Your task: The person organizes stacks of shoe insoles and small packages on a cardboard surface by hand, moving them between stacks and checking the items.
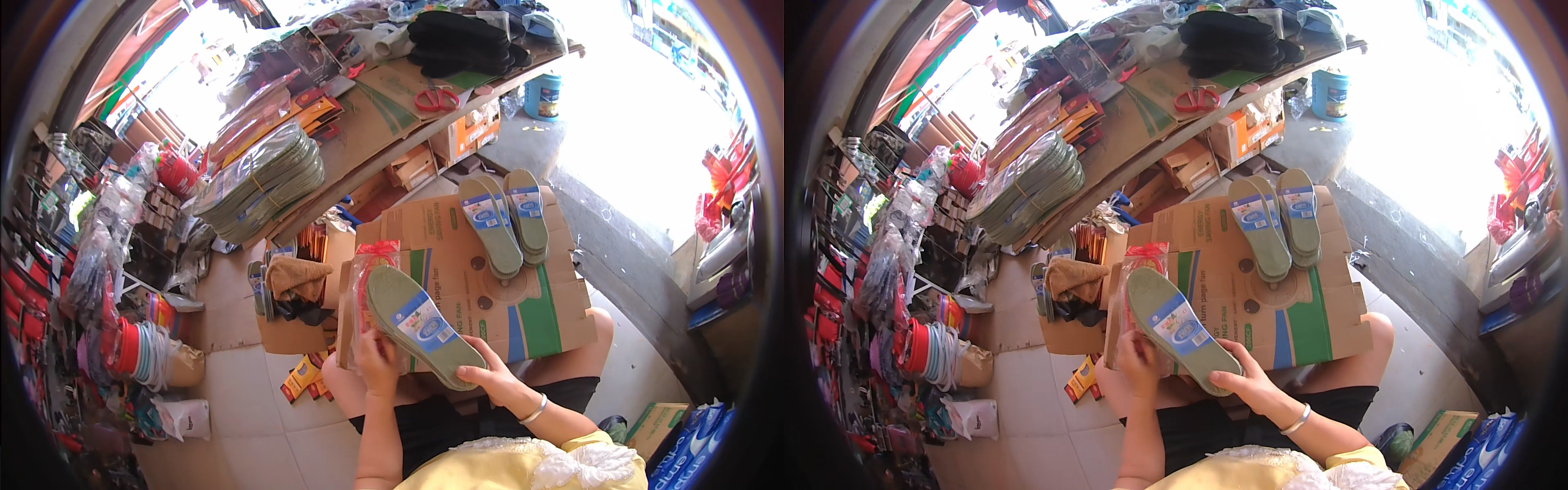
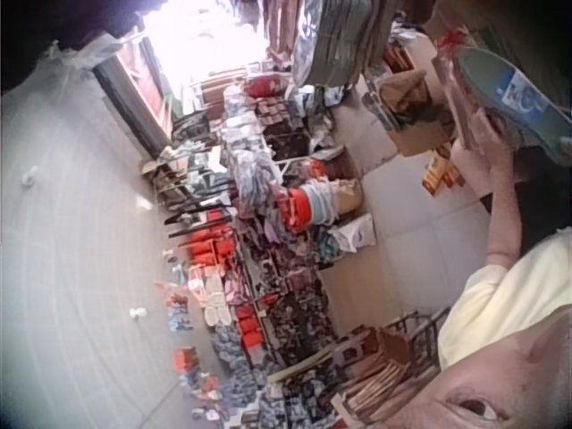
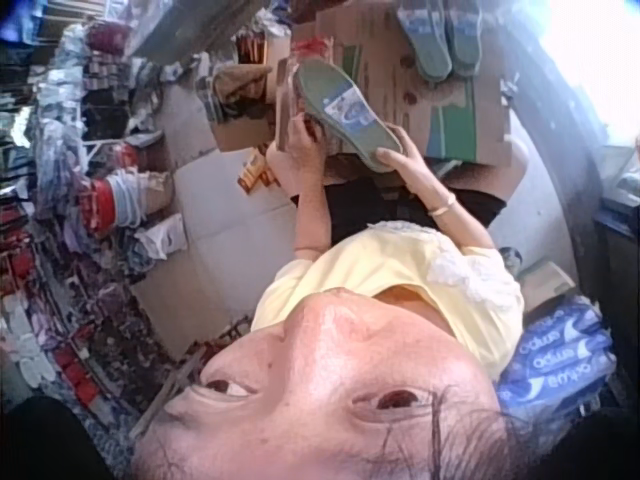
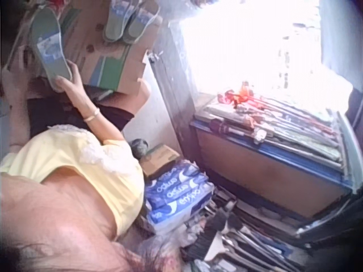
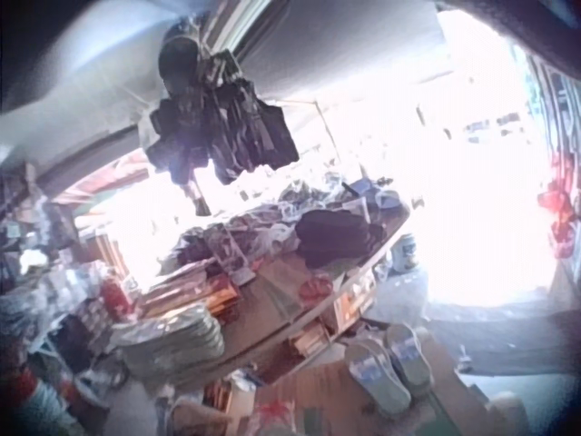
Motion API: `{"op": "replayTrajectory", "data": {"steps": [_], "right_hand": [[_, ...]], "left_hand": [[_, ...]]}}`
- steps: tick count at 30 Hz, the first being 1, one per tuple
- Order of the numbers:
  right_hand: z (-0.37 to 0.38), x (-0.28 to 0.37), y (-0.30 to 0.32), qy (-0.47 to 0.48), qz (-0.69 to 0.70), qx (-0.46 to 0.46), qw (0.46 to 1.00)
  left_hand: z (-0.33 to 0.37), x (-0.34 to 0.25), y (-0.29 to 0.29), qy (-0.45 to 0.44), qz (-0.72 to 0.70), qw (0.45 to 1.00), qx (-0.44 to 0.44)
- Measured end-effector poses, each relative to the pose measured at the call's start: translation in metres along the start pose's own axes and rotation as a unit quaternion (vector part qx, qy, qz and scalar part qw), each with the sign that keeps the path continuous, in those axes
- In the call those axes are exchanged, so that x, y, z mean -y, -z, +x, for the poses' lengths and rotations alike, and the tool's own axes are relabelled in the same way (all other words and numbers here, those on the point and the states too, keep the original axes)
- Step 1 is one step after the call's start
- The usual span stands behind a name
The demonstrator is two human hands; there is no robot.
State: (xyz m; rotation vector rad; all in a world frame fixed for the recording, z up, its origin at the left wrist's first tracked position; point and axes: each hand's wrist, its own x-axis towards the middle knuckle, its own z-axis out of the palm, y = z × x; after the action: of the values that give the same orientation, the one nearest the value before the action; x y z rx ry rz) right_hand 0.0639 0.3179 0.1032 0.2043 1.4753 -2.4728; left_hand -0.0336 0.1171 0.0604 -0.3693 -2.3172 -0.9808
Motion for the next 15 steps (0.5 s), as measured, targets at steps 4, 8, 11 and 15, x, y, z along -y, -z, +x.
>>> {"op": "replayTrajectory", "data": {"steps": [4, 8, 11, 15], "right_hand": [[-0.004, 0.007, -0.003, -0.025, 0.003, -0.006, 1.000], [0.013, -0.010, 0.010, 0.079, -0.112, -0.022, 0.990], [0.013, -0.007, 0.009, 0.120, -0.247, -0.045, 0.960], [0.009, 0.004, -0.002, 0.124, -0.333, -0.065, 0.933]], "left_hand": [[0.011, -0.003, 0.014, 0.034, 0.024, 0.999, -0.009], [0.008, -0.031, 0.018, -0.084, 0.006, 0.995, 0.062], [0.010, -0.024, 0.016, -0.078, -0.002, 0.996, 0.046], [0.007, -0.019, 0.016, 0.001, 0.010, 0.999, 0.040]]}}
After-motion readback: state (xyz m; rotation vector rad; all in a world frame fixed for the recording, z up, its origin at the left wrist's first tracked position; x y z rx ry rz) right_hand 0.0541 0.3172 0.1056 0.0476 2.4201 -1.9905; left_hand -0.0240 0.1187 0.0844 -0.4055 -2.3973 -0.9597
